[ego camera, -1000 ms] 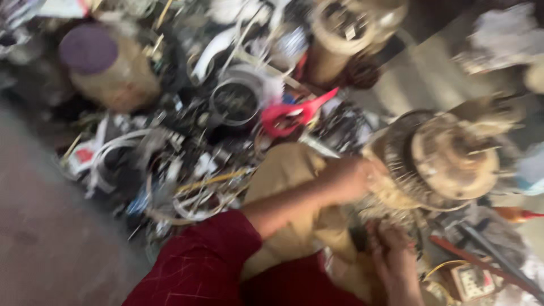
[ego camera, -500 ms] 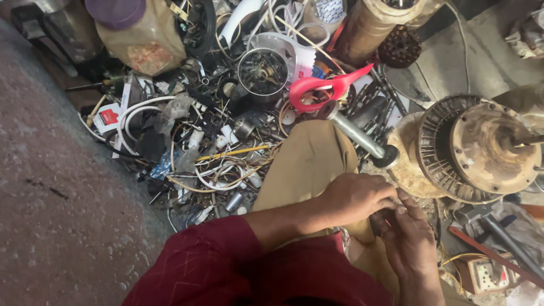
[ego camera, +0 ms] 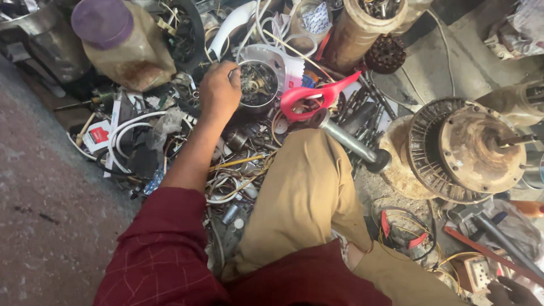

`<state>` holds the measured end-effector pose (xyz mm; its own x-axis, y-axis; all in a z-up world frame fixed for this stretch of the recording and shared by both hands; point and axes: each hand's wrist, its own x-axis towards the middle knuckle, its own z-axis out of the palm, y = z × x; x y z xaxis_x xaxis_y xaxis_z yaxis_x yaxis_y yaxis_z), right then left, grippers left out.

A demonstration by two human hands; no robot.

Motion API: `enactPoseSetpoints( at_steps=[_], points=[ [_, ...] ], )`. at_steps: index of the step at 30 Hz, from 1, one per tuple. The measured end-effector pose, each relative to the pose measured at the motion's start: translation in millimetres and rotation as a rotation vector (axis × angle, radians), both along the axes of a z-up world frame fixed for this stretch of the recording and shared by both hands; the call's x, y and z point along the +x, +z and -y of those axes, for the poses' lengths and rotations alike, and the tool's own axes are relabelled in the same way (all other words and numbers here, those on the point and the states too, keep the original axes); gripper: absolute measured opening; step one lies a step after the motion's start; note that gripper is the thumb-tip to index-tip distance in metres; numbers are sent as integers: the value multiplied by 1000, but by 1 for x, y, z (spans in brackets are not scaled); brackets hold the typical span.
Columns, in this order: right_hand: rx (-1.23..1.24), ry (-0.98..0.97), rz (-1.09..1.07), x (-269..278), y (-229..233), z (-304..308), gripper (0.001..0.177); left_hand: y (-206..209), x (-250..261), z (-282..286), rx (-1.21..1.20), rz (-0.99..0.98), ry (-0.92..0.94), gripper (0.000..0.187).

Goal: The person sits on the floor and uses a screwdriver and a metal tool to manipulate internal wires and components of a motor assembly. They turn the assembly over and use their hands to adjust connections within the housing.

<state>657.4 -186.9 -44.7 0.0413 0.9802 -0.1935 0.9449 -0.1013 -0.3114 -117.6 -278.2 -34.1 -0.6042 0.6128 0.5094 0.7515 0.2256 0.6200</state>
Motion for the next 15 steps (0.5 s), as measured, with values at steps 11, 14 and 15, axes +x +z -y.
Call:
enactPoseSetpoints(
  at_steps=[11,14,15],
  points=[
    [-152,31,300,-49,-50,6,36,-18,-2,0,296,1432,-447,29],
    [-104,53,-77,-89,-18,12,34,-23,5,6,368,1498,-601,29],
    [-74,92,-280,-97,-7,17,33,-25,6,6,393,1510,-651,29]
  ],
)
